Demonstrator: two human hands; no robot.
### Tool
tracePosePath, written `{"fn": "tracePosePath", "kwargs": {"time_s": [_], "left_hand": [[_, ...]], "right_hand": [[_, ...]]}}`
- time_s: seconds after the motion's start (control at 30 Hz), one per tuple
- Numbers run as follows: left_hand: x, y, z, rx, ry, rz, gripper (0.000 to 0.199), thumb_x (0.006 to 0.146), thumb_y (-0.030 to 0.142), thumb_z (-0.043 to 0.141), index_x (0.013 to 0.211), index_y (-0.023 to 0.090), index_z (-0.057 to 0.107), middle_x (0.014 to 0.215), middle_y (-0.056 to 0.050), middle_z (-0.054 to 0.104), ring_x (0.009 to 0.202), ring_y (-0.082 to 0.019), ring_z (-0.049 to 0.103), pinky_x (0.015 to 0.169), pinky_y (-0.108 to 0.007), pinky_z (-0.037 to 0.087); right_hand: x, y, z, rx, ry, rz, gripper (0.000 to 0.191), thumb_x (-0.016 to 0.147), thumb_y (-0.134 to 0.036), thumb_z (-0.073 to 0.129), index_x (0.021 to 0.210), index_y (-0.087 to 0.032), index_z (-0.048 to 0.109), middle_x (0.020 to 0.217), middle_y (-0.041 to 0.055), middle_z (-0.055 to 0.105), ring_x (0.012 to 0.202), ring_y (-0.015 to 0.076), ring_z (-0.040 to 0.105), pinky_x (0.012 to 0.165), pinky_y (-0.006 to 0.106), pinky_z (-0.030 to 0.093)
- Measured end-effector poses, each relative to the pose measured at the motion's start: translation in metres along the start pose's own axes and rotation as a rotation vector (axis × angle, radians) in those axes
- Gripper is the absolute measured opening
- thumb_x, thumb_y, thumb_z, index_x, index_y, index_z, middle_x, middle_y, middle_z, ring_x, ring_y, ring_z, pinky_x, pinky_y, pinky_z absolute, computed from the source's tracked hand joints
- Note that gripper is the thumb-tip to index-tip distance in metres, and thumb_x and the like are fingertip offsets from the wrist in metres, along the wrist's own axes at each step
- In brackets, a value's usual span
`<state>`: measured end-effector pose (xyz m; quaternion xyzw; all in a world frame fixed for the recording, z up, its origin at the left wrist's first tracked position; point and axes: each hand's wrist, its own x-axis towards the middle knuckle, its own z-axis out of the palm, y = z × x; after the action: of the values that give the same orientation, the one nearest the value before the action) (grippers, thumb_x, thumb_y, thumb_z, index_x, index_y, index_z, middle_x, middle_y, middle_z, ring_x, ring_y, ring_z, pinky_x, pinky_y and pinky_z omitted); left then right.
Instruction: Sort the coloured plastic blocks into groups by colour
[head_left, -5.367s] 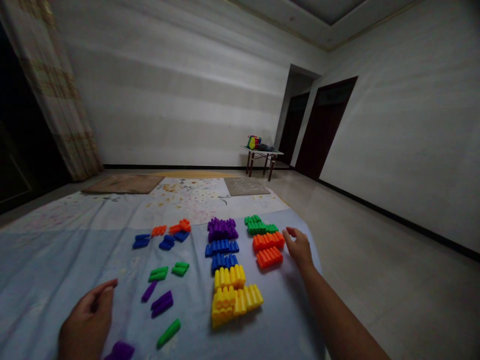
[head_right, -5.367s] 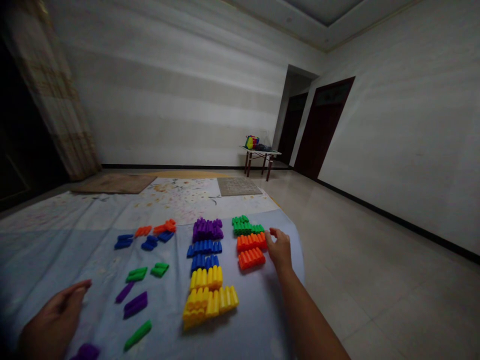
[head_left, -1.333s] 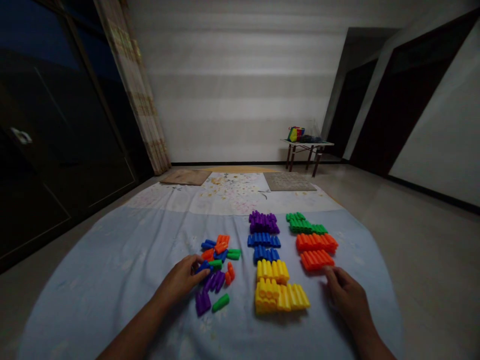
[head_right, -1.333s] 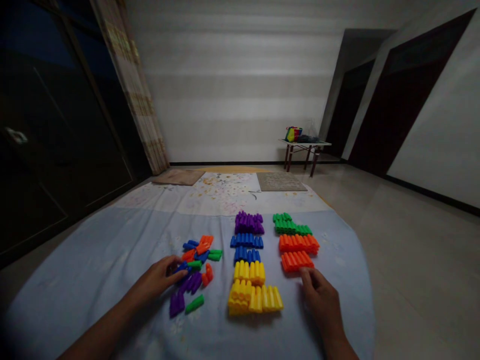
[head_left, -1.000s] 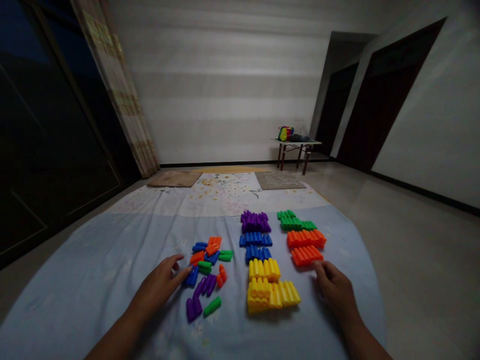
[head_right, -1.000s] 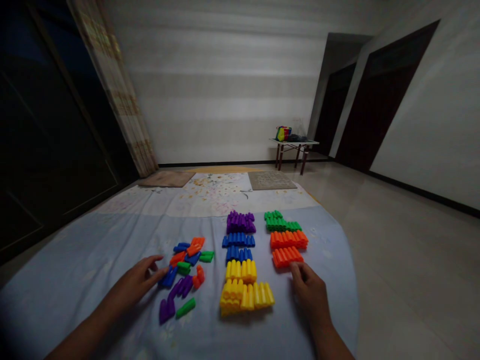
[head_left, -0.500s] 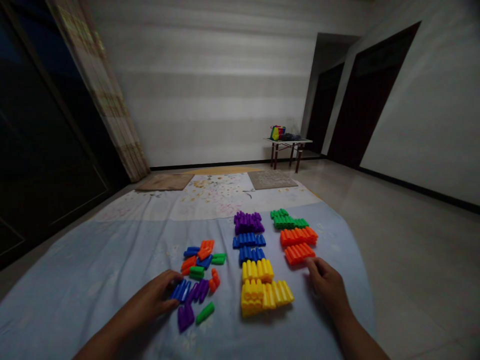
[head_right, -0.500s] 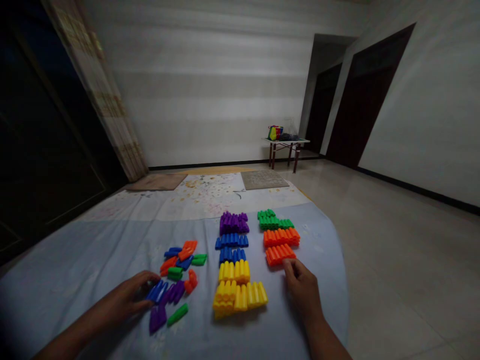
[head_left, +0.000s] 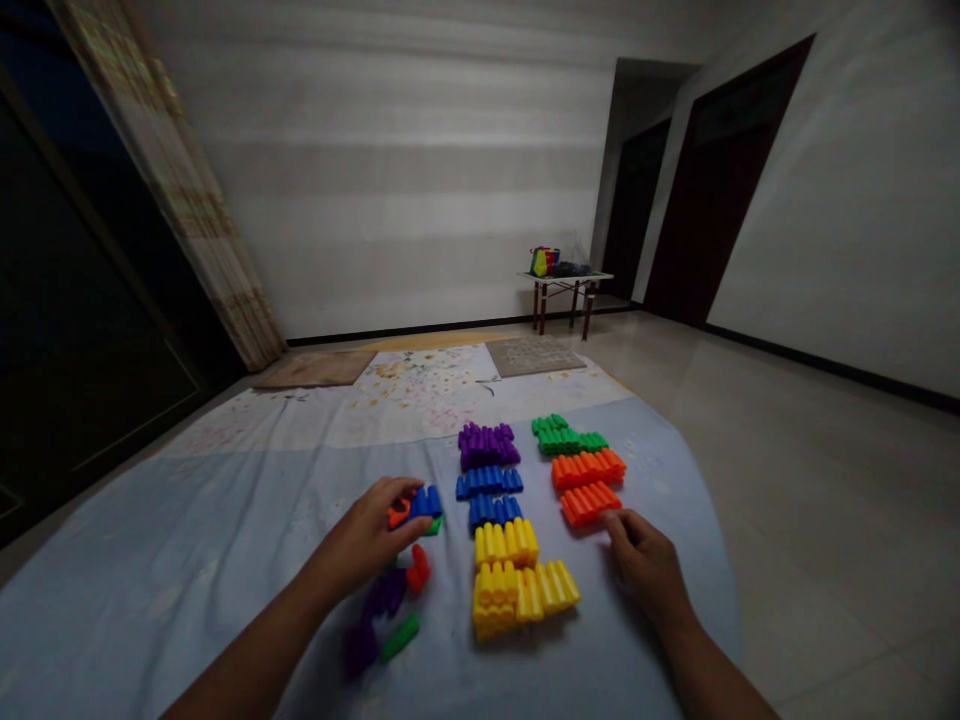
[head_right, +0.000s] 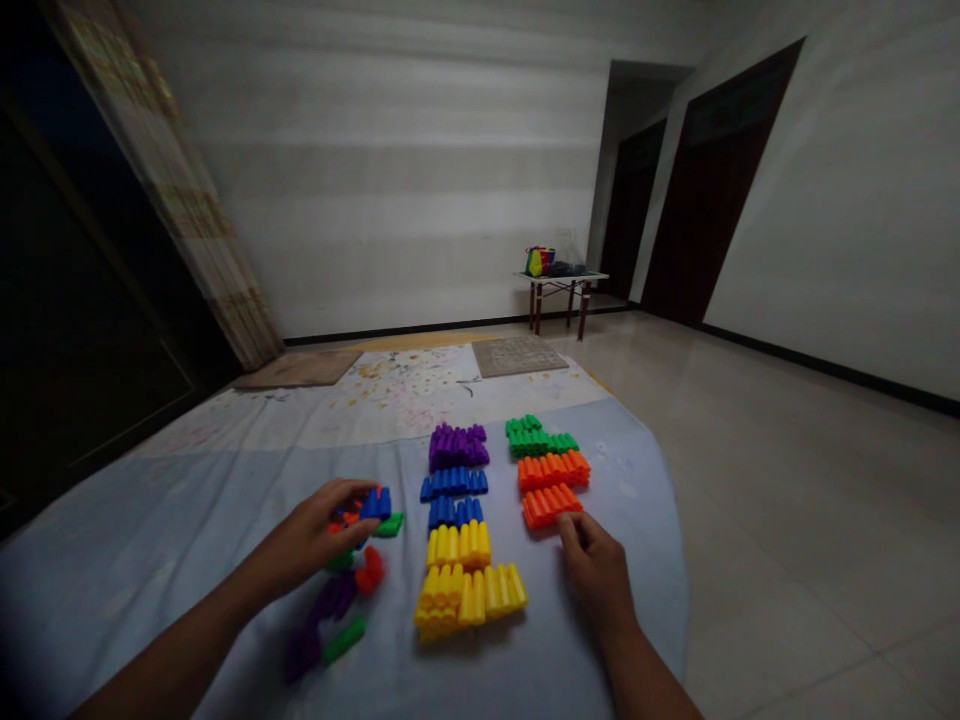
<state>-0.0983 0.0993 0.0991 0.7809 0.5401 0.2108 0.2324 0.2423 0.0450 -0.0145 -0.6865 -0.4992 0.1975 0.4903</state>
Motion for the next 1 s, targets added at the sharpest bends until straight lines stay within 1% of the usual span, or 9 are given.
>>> {"fn": "tracePosePath", "kwargs": {"time_s": [0.07, 0.13, 0.27, 0.37, 0.47, 0.63, 0.77, 0.87, 1.0], "left_hand": [[0.021, 0.019, 0.019, 0.036, 0.027, 0.065, 0.045, 0.073, 0.045, 0.054, 0.110, 0.019, 0.056, 0.107, -0.007, 0.059, 0.099, -0.021, 0.055, 0.088, -0.033, 0.042], [0.040, 0.033, 0.039, 0.074, 0.007, 0.101, 0.044, 0.072, 0.039, 0.055, 0.111, 0.019, 0.055, 0.108, -0.008, 0.059, 0.101, -0.021, 0.054, 0.089, -0.032, 0.041], [0.068, 0.050, 0.070, 0.180, -0.101, 0.065, 0.046, 0.067, 0.036, 0.059, 0.110, 0.021, 0.057, 0.110, -0.007, 0.060, 0.106, -0.024, 0.052, 0.087, -0.033, 0.039], [0.080, 0.054, 0.082, 0.245, -0.157, 0.018, 0.046, 0.064, 0.039, 0.062, 0.106, 0.023, 0.060, 0.110, -0.007, 0.062, 0.106, -0.027, 0.052, 0.087, -0.036, 0.038], [0.086, 0.054, 0.085, 0.275, -0.178, -0.009, 0.047, 0.060, 0.042, 0.065, 0.103, 0.023, 0.062, 0.108, -0.007, 0.064, 0.105, -0.030, 0.053, 0.087, -0.039, 0.036], [0.087, 0.054, 0.085, 0.315, -0.199, -0.041, 0.051, 0.054, 0.043, 0.069, 0.101, 0.023, 0.064, 0.105, -0.008, 0.066, 0.104, -0.032, 0.053, 0.088, -0.043, 0.034], [0.086, 0.053, 0.084, 0.311, -0.209, -0.056, 0.047, 0.053, 0.046, 0.069, 0.095, 0.025, 0.067, 0.100, -0.007, 0.068, 0.102, -0.031, 0.054, 0.088, -0.042, 0.034], [0.086, 0.050, 0.083, 0.285, -0.203, -0.056, 0.044, 0.058, 0.049, 0.065, 0.094, 0.025, 0.067, 0.102, -0.006, 0.068, 0.103, -0.030, 0.054, 0.087, -0.041, 0.035], [0.084, 0.047, 0.079, 0.233, -0.138, -0.067, 0.043, 0.071, 0.049, 0.052, 0.103, 0.023, 0.064, 0.109, -0.007, 0.065, 0.106, -0.028, 0.054, 0.088, -0.041, 0.036]], "right_hand": [[0.000, 0.000, 0.000, 0.010, -0.007, 0.018, 0.045, 0.079, -0.056, 0.044, 0.076, -0.016, 0.064, 0.056, 0.0000, 0.058, 0.052, 0.0148, 0.051, 0.049, 0.022, 0.039], [0.000, -0.001, 0.000, 0.035, -0.011, 0.017, 0.046, 0.079, -0.057, 0.043, 0.075, -0.016, 0.064, 0.054, -0.0004, 0.057, 0.049, 0.0138, 0.048, 0.046, 0.022, 0.037], [-0.002, -0.007, -0.002, 0.079, 0.004, 0.012, 0.043, 0.079, -0.054, 0.044, 0.074, -0.016, 0.063, 0.055, -0.0006, 0.057, 0.048, 0.0129, 0.046, 0.045, 0.022, 0.036], [-0.003, -0.012, -0.003, 0.096, -0.003, 0.023, 0.041, 0.081, -0.053, 0.044, 0.075, -0.016, 0.063, 0.056, -0.0012, 0.056, 0.048, 0.0126, 0.046, 0.045, 0.022, 0.036], [-0.003, -0.013, -0.003, 0.096, -0.003, 0.024, 0.043, 0.080, -0.054, 0.044, 0.076, -0.016, 0.063, 0.054, -0.0020, 0.055, 0.047, 0.0126, 0.046, 0.045, 0.022, 0.036], [-0.003, -0.012, -0.003, 0.100, 0.000, 0.013, 0.044, 0.080, -0.055, 0.044, 0.077, -0.016, 0.064, 0.053, -0.0019, 0.056, 0.047, 0.0127, 0.046, 0.045, 0.022, 0.036], [-0.003, -0.013, -0.003, 0.100, 0.012, 0.006, 0.042, 0.080, -0.054, 0.045, 0.075, -0.016, 0.063, 0.056, -0.0012, 0.057, 0.049, 0.0130, 0.047, 0.046, 0.022, 0.036], [-0.002, -0.013, -0.003, 0.097, 0.022, 0.006, 0.041, 0.080, -0.053, 0.046, 0.074, -0.016, 0.063, 0.057, -0.0008, 0.058, 0.052, 0.0139, 0.049, 0.049, 0.022, 0.038], [-0.002, -0.010, -0.003, 0.077, 0.023, -0.010, 0.044, 0.079, -0.056, 0.045, 0.072, -0.017, 0.063, 0.059, 0.0001, 0.059, 0.055, 0.0149, 0.051, 0.051, 0.022, 0.039]]}}
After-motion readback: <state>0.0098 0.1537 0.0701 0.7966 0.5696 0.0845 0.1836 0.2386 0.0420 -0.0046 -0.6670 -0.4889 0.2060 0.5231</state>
